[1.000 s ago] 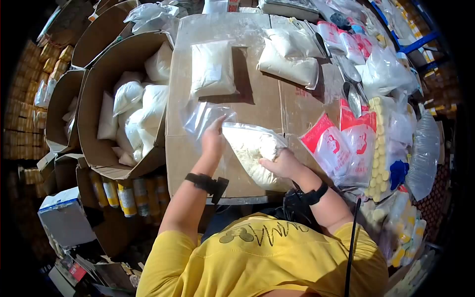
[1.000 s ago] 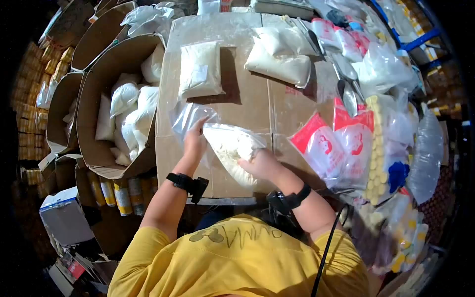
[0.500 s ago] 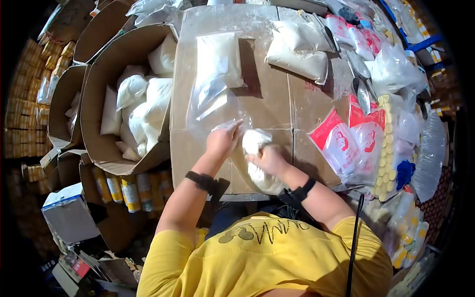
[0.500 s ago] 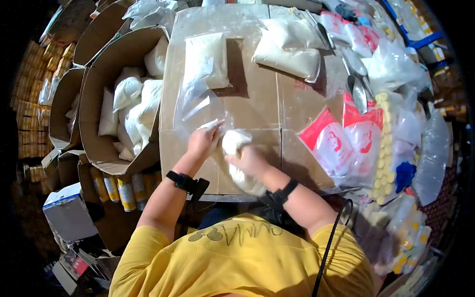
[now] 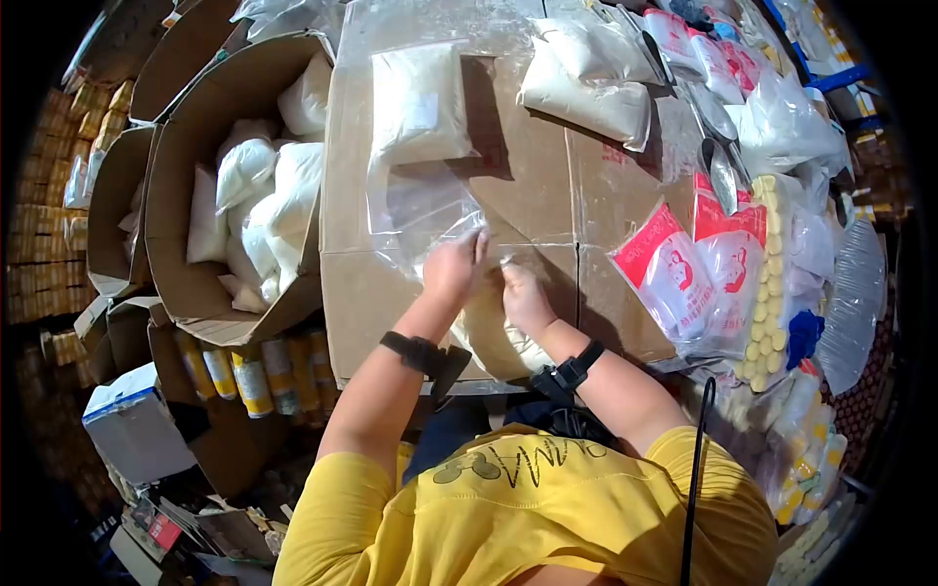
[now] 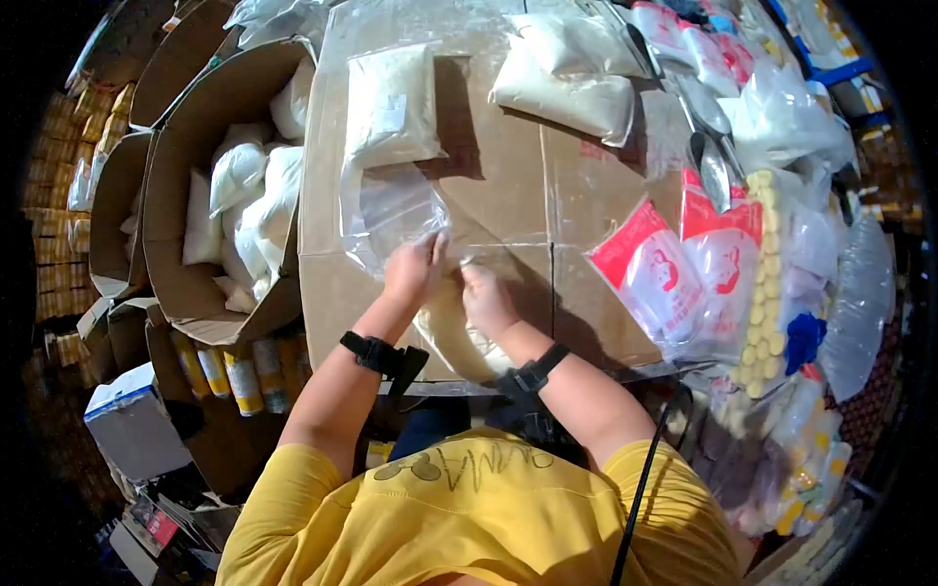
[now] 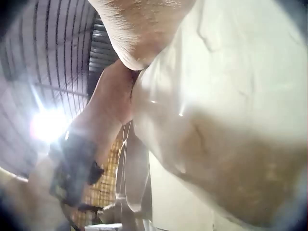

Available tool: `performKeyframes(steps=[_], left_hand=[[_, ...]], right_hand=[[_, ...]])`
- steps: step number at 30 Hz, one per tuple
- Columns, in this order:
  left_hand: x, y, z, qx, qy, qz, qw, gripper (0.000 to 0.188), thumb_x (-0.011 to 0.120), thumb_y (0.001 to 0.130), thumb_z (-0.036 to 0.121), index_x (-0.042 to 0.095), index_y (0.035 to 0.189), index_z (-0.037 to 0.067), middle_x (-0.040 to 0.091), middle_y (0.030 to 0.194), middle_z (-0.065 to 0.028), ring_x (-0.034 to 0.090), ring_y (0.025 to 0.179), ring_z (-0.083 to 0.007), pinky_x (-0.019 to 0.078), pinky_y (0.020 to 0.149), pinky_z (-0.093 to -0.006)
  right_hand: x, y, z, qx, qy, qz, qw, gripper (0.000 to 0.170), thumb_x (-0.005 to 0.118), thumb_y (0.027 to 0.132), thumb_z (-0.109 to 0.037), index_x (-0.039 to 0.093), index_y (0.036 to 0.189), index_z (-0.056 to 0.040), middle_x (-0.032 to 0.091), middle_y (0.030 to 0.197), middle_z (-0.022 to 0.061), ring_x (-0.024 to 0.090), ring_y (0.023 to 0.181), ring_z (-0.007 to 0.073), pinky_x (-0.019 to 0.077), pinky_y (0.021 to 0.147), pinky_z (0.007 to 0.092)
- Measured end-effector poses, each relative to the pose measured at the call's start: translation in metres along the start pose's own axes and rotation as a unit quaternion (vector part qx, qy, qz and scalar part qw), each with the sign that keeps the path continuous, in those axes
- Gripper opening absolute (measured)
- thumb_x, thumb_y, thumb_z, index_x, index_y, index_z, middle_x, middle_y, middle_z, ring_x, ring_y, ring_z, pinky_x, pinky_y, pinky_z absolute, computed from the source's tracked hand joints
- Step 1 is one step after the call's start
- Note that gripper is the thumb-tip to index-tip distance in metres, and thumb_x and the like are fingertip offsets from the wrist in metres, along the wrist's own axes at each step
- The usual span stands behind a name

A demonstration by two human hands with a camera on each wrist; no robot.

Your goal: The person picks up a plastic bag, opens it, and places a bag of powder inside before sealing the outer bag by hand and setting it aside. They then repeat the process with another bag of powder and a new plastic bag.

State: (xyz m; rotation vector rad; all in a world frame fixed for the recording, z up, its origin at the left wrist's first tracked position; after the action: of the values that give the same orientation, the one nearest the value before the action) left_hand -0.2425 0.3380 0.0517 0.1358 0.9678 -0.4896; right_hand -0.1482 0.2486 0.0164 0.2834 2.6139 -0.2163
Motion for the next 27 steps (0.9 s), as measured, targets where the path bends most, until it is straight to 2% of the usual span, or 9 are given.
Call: performKeyframes(steps=[1,3,5,7,8,12,18,21,27], left_hand=[[0.000,-0.001,0.006,0.002,0.025,-0.020,0.999,0.028,0.043,0.088,0.036,0.062,0.098,0.017,0.060,0.068,-0.0177,0.058,0.062,-0.0356,0.0456,0.056,-0.0450],[-0.006,-0.009,0.022,0.082,0.034,0.017,0.996,0.023,0.047,0.085,0.030,0.063,0.089,0.014,0.060,0.068,-0.0139,0.058,0.063,-0.0334,0.0459,0.056,-0.0426],[-0.009,-0.015,0.038,0.175,0.077,0.038,0.981,0.018,0.050,0.081,0.026,0.063,0.084,0.013,0.060,0.071,-0.0106,0.059,0.067,-0.0302,0.0462,0.059,-0.0400],[-0.002,-0.027,0.064,0.270,0.173,-0.005,0.947,0.011,0.054,0.070,0.017,0.060,0.076,0.011,0.057,0.084,-0.0054,0.055,0.085,-0.0230,0.0431,0.072,-0.0341],[0.001,-0.028,0.063,0.267,0.147,-0.003,0.953,0.010,0.054,0.070,0.017,0.060,0.076,0.011,0.056,0.083,-0.0049,0.055,0.084,-0.0230,0.0429,0.072,-0.0341],[-0.001,-0.035,0.057,0.278,0.075,0.040,0.957,0.016,0.053,0.071,0.015,0.060,0.085,0.012,0.053,0.080,-0.0036,0.054,0.079,-0.0225,0.0431,0.068,-0.0345],[-0.001,-0.055,0.033,0.202,0.039,0.100,0.973,0.031,0.055,0.072,0.013,0.058,0.103,0.013,0.051,0.080,-0.0036,0.051,0.076,-0.0225,0.0432,0.063,-0.0341],[-0.005,-0.054,0.016,0.158,0.047,0.109,0.980,0.024,0.056,0.072,0.014,0.055,0.096,0.012,0.051,0.082,-0.0048,0.050,0.079,-0.0233,0.0410,0.066,-0.0350],[0.000,-0.067,-0.047,0.042,0.055,0.161,0.985,0.013,0.058,0.071,0.012,0.047,0.077,0.009,0.050,0.077,-0.0083,0.049,0.078,-0.0271,0.0391,0.067,-0.0382]], right_hand=[[0.010,-0.003,0.004,-0.037,-0.069,-0.048,0.996,0.014,0.050,0.082,-0.010,0.058,0.092,-0.0038,0.058,0.085,0.0211,0.057,0.080,0.0335,0.0445,0.066,0.0378],[0.029,-0.006,0.010,-0.027,0.116,-0.065,0.991,0.019,0.049,0.080,-0.009,0.059,0.095,-0.0034,0.058,0.095,0.0202,0.054,0.091,0.0329,0.0432,0.075,0.0376],[0.042,-0.007,0.013,-0.030,0.064,-0.123,0.990,0.025,0.047,0.079,-0.013,0.058,0.100,-0.0048,0.057,0.103,0.0184,0.052,0.099,0.0324,0.0416,0.084,0.0361],[0.036,-0.006,-0.007,-0.043,-0.229,-0.216,0.948,0.032,0.045,0.080,-0.021,0.058,0.106,-0.0081,0.057,0.110,0.0158,0.051,0.103,0.0321,0.0397,0.091,0.0331],[0.037,-0.009,-0.006,-0.093,-0.243,-0.184,0.948,0.031,0.045,0.080,-0.022,0.058,0.105,-0.0089,0.056,0.110,0.0147,0.051,0.104,0.0315,0.0399,0.090,0.0366],[0.038,-0.005,0.016,-0.037,-0.165,-0.181,0.969,0.027,0.048,0.081,-0.023,0.057,0.101,-0.0059,0.059,0.101,0.0137,0.054,0.095,0.0264,0.0421,0.083,0.0342],[-0.003,0.013,0.034,0.093,0.146,0.093,0.981,0.008,0.054,0.080,-0.006,0.054,0.087,-0.0016,0.058,0.079,0.0148,0.056,0.069,0.0238,0.0449,0.063,0.0336],[-0.016,0.021,-0.009,-0.067,-0.097,0.096,0.988,0.009,0.053,0.082,-0.011,0.055,0.089,-0.0050,0.059,0.081,0.0153,0.057,0.071,0.0298,0.0454,0.062,0.0363],[-0.011,0.027,0.020,0.064,-0.173,-0.042,0.982,0.005,0.047,0.081,-0.010,0.050,0.080,-0.0051,0.058,0.078,0.0181,0.056,0.075,0.0378,0.0430,0.064,0.0437]])
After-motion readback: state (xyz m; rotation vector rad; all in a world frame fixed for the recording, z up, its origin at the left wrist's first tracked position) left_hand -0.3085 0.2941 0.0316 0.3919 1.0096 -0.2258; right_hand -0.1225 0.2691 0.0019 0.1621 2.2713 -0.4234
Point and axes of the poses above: each hand's wrist, its own y-axis towards the middle knuckle, its own x-axis out of the palm, z = x × y, the point moved 8 cm from there along y, towards the middle knuckle
